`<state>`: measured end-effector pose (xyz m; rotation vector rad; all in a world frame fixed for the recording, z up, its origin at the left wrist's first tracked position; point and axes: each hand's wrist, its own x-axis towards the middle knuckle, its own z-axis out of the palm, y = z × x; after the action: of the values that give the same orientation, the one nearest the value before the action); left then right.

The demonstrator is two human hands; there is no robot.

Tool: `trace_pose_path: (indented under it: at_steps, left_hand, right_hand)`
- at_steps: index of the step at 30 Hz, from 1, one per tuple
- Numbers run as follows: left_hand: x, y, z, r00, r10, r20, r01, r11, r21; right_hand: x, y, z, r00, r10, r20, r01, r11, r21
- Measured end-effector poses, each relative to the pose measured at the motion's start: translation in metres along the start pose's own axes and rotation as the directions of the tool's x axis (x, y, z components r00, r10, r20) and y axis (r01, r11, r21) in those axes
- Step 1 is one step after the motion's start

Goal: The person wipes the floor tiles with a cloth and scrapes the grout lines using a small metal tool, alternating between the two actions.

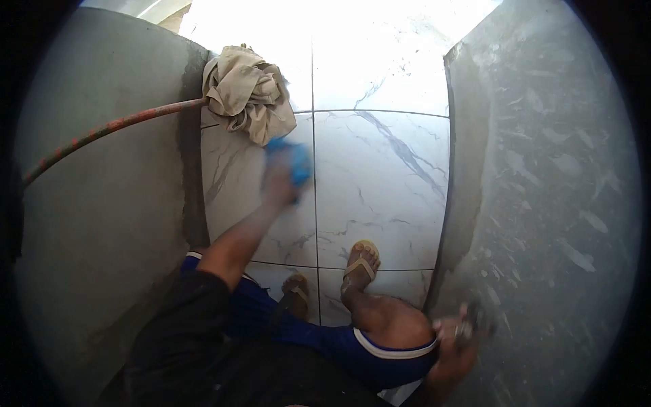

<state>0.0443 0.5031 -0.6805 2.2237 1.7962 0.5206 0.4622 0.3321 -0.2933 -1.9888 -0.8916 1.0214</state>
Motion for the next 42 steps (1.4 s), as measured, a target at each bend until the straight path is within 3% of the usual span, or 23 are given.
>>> trace_pose_path:
  at_steps: [1,2,4,6,7,10,13,16,24,27,29,30,31,32,33,34,36,37,38,40,42]
  left_hand:
    - [-0.039,-0.017,-0.021,0.977,-0.213,0.009,0.207,0.957,0.204]
    - [-0.079,-0.054,-0.016,0.884,-0.466,0.032,0.45,0.868,0.212]
    - [-0.091,-0.068,-0.052,0.542,-0.832,0.116,0.81,0.554,0.193]
    - [-0.081,-0.078,-0.048,0.262,-0.96,0.1,0.949,0.275,0.151]
    - [-0.08,-0.081,-0.045,0.108,-0.989,0.103,0.983,0.122,0.139]
    - [-0.081,-0.092,-0.036,0.037,-0.967,0.252,0.958,0.106,0.267]
    - [-0.089,-0.096,-0.039,0.065,-0.944,0.324,0.927,0.177,0.329]
    - [-0.082,-0.095,-0.041,0.032,-0.924,0.381,0.879,0.207,0.43]
    - [-0.08,-0.087,-0.047,0.05,-0.908,0.415,0.872,0.242,0.425]
    - [-0.085,-0.089,-0.044,0.059,-0.913,0.404,0.878,0.24,0.414]
    - [-0.09,-0.086,-0.043,0.06,-0.917,0.394,0.898,0.222,0.381]
    - [-0.089,-0.083,-0.047,0.067,-0.916,0.397,0.911,0.218,0.35]
    - [-0.086,-0.08,-0.049,0.079,-0.913,0.4,0.924,0.218,0.315]
    - [-0.093,-0.086,-0.044,0.082,-0.882,0.464,0.921,0.245,0.303]
    - [-0.102,-0.101,-0.035,0.088,-0.85,0.52,0.919,0.27,0.287]
    - [-0.104,-0.112,-0.026,0.098,-0.819,0.565,0.918,0.293,0.265]
    - [-0.111,-0.114,-0.02,0.144,-0.844,0.517,0.911,0.317,0.263]
    - [-0.115,-0.115,-0.016,0.164,-0.853,0.496,0.907,0.328,0.265]
    - [-0.119,-0.117,-0.012,0.181,-0.87,0.459,0.89,0.344,0.3]
    - [-0.125,-0.12,-0.004,0.215,-0.898,0.384,0.857,0.362,0.367]
    - [-0.118,-0.119,-0.01,0.157,-0.876,0.456,0.888,0.327,0.322]
  right_hand:
    - [0.034,0.001,0.012,0.998,0.031,0.055,-0.037,0.994,0.098]
    - [0.065,0.009,0.033,0.996,0.055,0.064,-0.067,0.976,0.206]
    - [0.135,0.046,0.074,0.98,0.106,0.17,-0.142,0.966,0.216]
    - [0.209,0.083,0.124,0.916,0.341,0.211,-0.392,0.873,0.29]
    - [0.244,0.106,0.147,0.92,0.317,0.231,-0.377,0.878,0.297]
    - [0.335,0.142,0.199,0.962,0.259,0.089,-0.266,0.961,0.08]
    - [0.389,0.141,0.223,0.958,0.285,0.029,-0.286,0.954,0.093]
    - [0.412,0.137,0.243,0.945,0.323,-0.05,-0.312,0.937,0.155]
    - [0.426,0.124,0.274,0.864,0.495,-0.09,-0.425,0.815,0.395]
    - [0.435,0.122,0.279,0.85,0.524,-0.062,-0.475,0.811,0.342]
    - [0.456,0.167,0.296,0.885,0.439,0.156,-0.464,0.798,0.385]
    - [0.428,0.152,0.327,0.924,0.338,0.175,-0.348,0.937,0.029]
    - [0.425,0.192,0.366,0.916,0.31,0.256,-0.306,0.95,-0.053]
    - [0.362,0.13,0.377,0.874,0.401,0.276,-0.446,0.887,0.122]
    - [0.325,0.095,0.386,0.767,0.403,0.499,-0.476,0.879,0.021]
    - [0.311,0.077,0.385,0.782,0.411,0.468,-0.492,0.869,0.058]
    - [0.293,0.064,0.385,0.794,0.448,0.412,-0.536,0.835,0.126]
    - [0.304,0.072,0.369,0.891,0.354,0.284,-0.409,0.898,0.163]
    - [0.322,0.078,0.35,0.931,0.317,0.181,-0.336,0.938,0.087]
    - [0.377,0.113,0.307,0.913,0.402,0.06,-0.407,0.907,0.11]
    - [0.396,0.109,0.277,0.899,0.437,0.002,-0.429,0.881,0.199]
